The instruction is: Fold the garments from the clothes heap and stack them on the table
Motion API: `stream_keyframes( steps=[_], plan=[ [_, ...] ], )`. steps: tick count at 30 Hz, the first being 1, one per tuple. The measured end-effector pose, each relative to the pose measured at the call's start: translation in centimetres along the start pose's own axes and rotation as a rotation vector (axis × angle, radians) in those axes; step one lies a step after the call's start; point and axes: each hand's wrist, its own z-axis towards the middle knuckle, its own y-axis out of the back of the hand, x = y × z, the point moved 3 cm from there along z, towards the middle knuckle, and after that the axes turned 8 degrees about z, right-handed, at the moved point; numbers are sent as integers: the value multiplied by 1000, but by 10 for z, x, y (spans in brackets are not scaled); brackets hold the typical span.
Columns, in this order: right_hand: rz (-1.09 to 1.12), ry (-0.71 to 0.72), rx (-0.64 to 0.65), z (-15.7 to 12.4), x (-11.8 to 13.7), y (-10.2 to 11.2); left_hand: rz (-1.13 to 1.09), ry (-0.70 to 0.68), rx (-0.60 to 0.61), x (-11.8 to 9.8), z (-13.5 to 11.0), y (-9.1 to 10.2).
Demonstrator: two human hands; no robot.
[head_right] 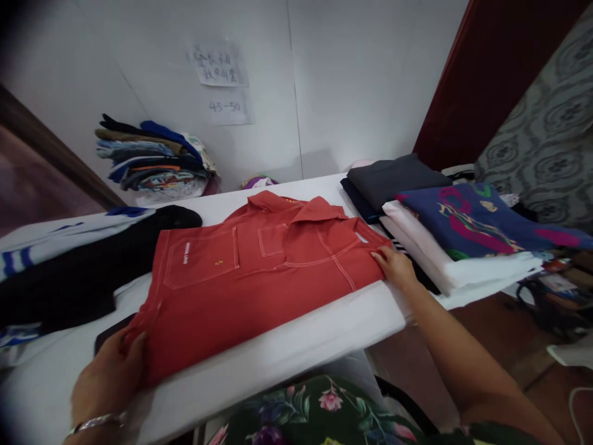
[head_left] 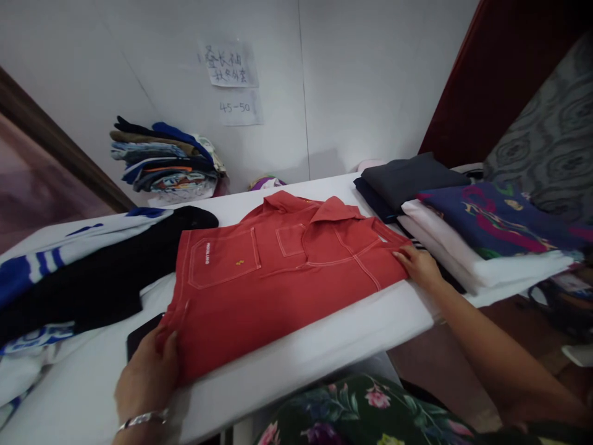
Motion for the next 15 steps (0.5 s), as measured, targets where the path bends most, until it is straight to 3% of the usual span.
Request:
stream_keyframes(
  steps=[5, 9, 12, 15],
  plan=[
    [-59, 2, -15, 1, -5, -8, 15, 11, 9, 1, 1, 0],
    [-58, 38, -55, -3, 0, 0, 37, 9, 1, 4, -1, 3],
    [40, 181, -133, -10, 39, 11, 49, -115, -220, -11, -11, 14],
    [259, 385, -49, -28, 109, 10, -68, -449, -383, -50, -26, 17]
  ],
)
